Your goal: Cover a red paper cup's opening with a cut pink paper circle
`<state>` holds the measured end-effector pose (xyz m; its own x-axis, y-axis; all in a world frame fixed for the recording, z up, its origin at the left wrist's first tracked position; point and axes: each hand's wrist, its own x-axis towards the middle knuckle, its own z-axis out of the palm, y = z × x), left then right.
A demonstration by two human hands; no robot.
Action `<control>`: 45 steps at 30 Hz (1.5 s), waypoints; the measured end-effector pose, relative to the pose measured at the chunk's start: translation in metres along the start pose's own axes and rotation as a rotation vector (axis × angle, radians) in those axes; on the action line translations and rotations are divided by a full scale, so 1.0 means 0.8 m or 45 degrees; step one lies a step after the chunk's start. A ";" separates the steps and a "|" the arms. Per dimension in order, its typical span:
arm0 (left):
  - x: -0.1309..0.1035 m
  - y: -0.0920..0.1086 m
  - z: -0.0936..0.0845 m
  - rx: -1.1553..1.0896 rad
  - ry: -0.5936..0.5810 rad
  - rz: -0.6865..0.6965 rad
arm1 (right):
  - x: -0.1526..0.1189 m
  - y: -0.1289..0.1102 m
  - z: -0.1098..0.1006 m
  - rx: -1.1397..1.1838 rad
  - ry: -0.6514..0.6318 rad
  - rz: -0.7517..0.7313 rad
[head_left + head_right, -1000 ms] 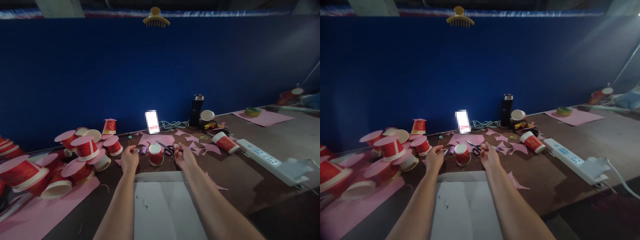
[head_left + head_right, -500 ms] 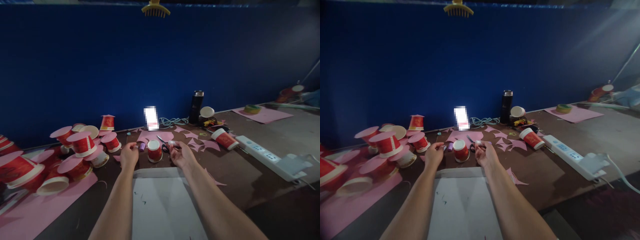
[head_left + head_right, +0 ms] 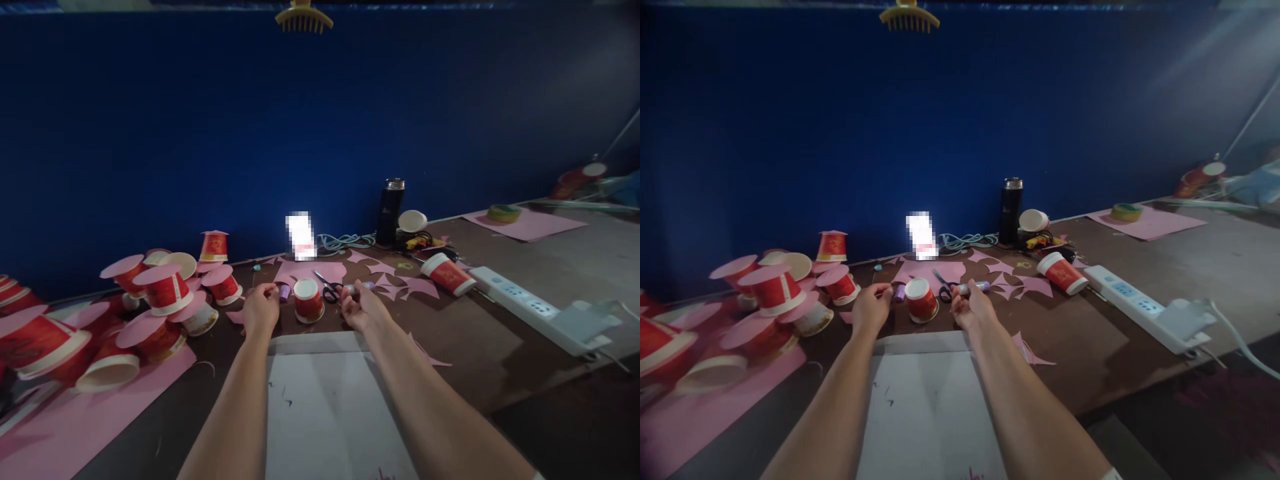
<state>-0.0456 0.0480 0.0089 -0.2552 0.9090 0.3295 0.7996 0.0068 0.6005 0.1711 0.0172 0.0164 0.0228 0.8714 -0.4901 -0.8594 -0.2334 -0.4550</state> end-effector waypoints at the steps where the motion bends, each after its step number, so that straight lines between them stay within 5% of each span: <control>1: 0.000 0.002 0.000 0.059 -0.004 0.034 | -0.002 0.000 0.002 0.002 0.003 0.015; 6: -0.001 0.012 0.006 0.370 -0.126 0.110 | -0.017 0.003 0.013 -0.028 -0.024 -0.032; 12: -0.001 0.014 0.007 0.515 -0.240 0.088 | -0.034 0.009 0.021 -0.326 -0.280 -0.320; 15: -0.002 0.016 0.000 0.277 0.044 0.143 | -0.041 0.010 0.025 -0.432 -0.376 -0.478; 18: -0.009 0.026 -0.008 0.003 0.459 0.452 | -0.050 0.012 0.029 -0.481 -0.363 -0.660; 21: -0.019 0.039 -0.012 -0.098 0.617 0.748 | -0.059 0.014 0.032 -0.491 -0.415 -0.823; 27: -0.034 0.054 -0.010 -0.066 0.567 1.033 | -0.073 0.016 0.039 -0.527 -0.447 -0.955; 40: -0.041 0.063 -0.010 -0.033 0.600 1.053 | -0.076 0.022 0.038 -0.639 -0.535 -1.000; 45: -0.041 0.063 -0.010 -0.007 0.598 1.055 | -0.079 0.023 0.039 -0.667 -0.427 -0.913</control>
<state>-0.0014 0.0154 0.0338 0.1983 0.3637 0.9102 0.8218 -0.5678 0.0479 0.1376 -0.0285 0.0621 0.2385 0.9416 0.2376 -0.3569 0.3125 -0.8803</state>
